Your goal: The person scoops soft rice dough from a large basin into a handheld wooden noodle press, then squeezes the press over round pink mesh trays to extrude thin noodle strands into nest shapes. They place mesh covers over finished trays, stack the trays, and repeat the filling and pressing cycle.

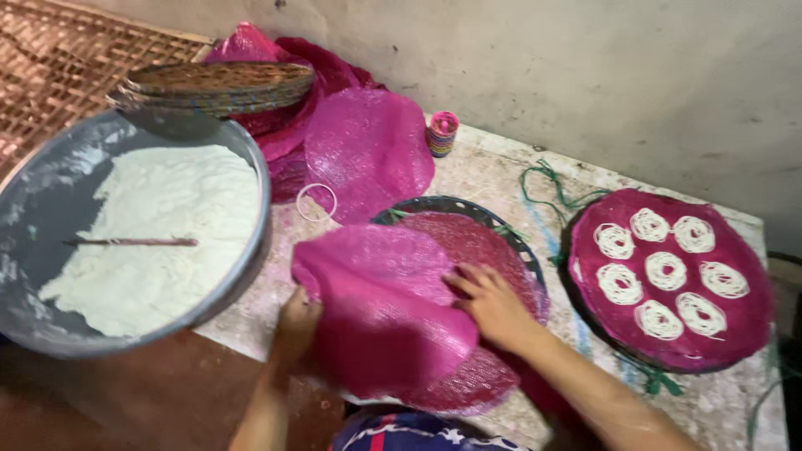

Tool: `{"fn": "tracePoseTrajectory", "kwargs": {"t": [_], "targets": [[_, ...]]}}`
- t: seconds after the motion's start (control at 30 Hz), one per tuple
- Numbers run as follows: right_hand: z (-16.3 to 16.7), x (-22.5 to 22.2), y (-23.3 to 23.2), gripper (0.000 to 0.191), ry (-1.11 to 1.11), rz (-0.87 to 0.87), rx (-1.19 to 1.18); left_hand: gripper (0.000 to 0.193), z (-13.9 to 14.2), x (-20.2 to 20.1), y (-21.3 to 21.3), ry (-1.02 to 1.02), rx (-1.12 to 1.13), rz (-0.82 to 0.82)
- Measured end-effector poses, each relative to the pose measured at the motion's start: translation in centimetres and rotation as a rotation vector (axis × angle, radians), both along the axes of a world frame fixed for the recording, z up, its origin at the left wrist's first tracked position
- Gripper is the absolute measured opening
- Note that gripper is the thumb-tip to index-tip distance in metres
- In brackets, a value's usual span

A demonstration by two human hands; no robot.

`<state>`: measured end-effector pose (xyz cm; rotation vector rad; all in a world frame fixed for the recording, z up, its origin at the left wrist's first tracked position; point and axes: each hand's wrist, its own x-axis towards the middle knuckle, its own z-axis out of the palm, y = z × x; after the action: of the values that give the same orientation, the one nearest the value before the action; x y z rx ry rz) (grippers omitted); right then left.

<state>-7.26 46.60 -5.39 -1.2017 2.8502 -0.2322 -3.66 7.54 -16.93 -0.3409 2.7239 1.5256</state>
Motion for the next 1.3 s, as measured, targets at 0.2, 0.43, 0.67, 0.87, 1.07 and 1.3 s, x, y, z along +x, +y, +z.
{"fn": "tracePoseTrajectory", "kwargs": {"t": [0.2,0.43,0.67,0.87,1.07,1.3], "targets": [[4.4,-3.3,3.3,0.029,-0.030,-0.199,0.684,0.027,2.5,-0.7,3.9,0.045,0.066,-0.152],[3.2,-23.4,-1.8,0.069,-0.019,-0.311,-0.153,0.064,1.4,-0.5,3.5,-0.090,0.209,-0.259],[1.7,-33.3,-10.1,0.106,-0.011,-0.676,-0.286,0.074,0.8,-0.9,0.7,-0.115,-0.057,-0.304],[1.8,-33.3,-10.2,0.054,0.019,-0.761,-0.349,0.038,-2.3,-0.7,-0.8,0.687,-0.281,-0.399],[2.2,-31.7,-7.6,0.054,0.056,-0.704,-0.562,0.074,-4.2,-1.0,0.0,0.156,-0.154,-0.276],[2.2,-31.0,-6.1,0.076,0.123,-0.694,-0.536,0.087,-6.3,-1.3,1.0,-0.125,-0.120,-0.132]]}}
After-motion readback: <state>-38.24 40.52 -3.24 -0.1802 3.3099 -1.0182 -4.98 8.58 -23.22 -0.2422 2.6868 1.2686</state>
